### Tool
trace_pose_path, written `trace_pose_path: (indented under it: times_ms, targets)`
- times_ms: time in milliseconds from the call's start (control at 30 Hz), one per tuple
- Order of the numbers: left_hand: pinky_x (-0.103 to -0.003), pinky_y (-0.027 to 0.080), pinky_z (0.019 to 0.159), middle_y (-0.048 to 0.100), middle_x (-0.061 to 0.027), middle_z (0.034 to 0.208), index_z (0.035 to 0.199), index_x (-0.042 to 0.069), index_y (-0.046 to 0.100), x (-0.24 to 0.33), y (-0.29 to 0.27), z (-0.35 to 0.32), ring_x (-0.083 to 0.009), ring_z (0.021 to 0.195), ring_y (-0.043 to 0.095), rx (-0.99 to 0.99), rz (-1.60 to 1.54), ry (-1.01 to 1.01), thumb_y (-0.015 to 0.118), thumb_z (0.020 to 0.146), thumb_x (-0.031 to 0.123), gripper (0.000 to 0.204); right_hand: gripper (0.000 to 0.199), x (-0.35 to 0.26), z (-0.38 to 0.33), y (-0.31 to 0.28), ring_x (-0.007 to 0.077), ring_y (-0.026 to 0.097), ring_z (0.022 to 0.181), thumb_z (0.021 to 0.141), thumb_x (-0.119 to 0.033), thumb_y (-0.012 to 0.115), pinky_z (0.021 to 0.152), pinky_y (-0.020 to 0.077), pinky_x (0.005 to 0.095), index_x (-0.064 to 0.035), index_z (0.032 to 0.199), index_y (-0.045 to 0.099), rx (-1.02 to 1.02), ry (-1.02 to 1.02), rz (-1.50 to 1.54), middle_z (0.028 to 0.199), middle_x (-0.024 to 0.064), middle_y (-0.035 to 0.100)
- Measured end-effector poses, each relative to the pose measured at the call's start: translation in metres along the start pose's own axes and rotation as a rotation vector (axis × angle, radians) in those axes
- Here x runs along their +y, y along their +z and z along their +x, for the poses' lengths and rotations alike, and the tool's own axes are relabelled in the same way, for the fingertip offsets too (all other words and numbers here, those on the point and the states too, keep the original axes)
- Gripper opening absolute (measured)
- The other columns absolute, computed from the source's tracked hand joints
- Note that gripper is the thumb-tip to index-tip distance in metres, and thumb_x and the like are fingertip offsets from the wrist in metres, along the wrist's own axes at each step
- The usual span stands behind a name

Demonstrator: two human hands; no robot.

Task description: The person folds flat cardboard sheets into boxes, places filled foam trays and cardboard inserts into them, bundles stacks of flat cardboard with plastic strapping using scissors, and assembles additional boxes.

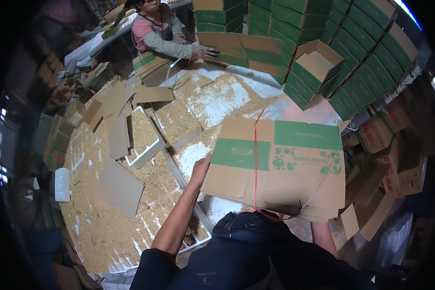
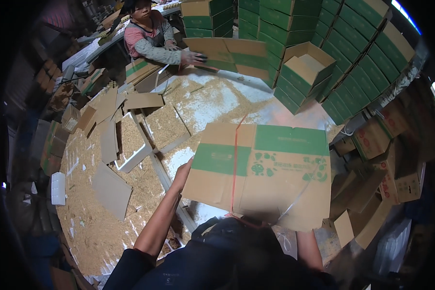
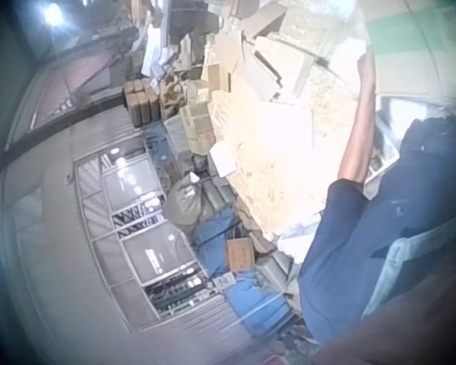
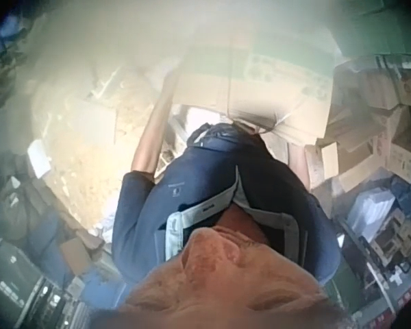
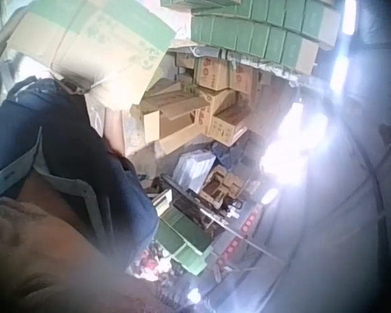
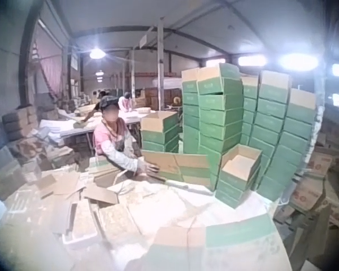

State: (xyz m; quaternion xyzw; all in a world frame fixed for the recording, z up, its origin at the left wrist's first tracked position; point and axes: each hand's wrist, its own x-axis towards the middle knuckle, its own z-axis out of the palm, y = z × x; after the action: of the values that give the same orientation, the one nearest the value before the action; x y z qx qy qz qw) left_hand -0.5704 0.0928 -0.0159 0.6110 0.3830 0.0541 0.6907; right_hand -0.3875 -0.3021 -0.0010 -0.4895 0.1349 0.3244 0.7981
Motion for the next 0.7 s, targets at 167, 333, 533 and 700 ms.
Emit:
trace_pose_path:
  times_ms: [167, 333, 533, 700]
  targets:
    - [-0.028, 0.049, 0.063, 0.069, -0.0099, 0.078, 0.091, -0.007, 0.072, -0.030, 0.002, -0.009, -0.0140, 0.068, 0.062, 0.118, 0.001, -0.032, 0.056, 0.095, 0.057, 0.065, 0.040, 0.005, 0.040, 0.002, 0.0164, 0.063, 0.091, 0.098, -0.038, 0.054, 0.083, 0.0529, 0.0327, -0.0093, 0.124, 0.063, -0.015, 0.035, -0.048, 0.100, 0.0054, 0.068]
    - [-0.029, 0.049, 0.067, 0.068, -0.0086, 0.078, 0.092, -0.006, 0.072, -0.059, 0.007, -0.022, -0.0145, 0.071, 0.062, 0.293, -0.063, -0.053, 0.053, 0.095, 0.058, 0.067, 0.038, 0.003, 0.092, -0.011, 0.0165, 0.063, 0.090, 0.098, -0.037, 0.055, 0.083, 0.0530, 0.0328, -0.0096, 0.123, 0.064, -0.050, 0.108, -0.105, 0.099, 0.0054, 0.068]
    - [-0.029, 0.049, 0.065, 0.068, -0.0080, 0.085, 0.101, -0.005, 0.068, -0.075, 0.046, -0.045, -0.0132, 0.073, 0.062, 0.463, -0.152, -0.048, 0.050, 0.099, 0.052, 0.059, 0.037, -0.024, 0.160, -0.036, 0.0166, 0.064, 0.089, 0.097, -0.035, 0.056, 0.082, 0.0532, 0.0329, -0.0099, 0.122, 0.065, -0.101, 0.162, -0.224, 0.098, 0.0055, 0.068]
    - [-0.028, 0.049, 0.062, 0.066, -0.0062, 0.084, 0.100, -0.001, 0.067, -0.102, 0.077, -0.046, -0.0123, 0.071, 0.062, 0.609, -0.291, -0.068, 0.053, 0.099, 0.050, 0.053, 0.035, -0.047, 0.211, -0.049, 0.0167, 0.064, 0.088, 0.097, -0.034, 0.057, 0.082, 0.0534, 0.0330, -0.0102, 0.121, 0.065, -0.147, 0.196, -0.308, 0.097, 0.0055, 0.068]
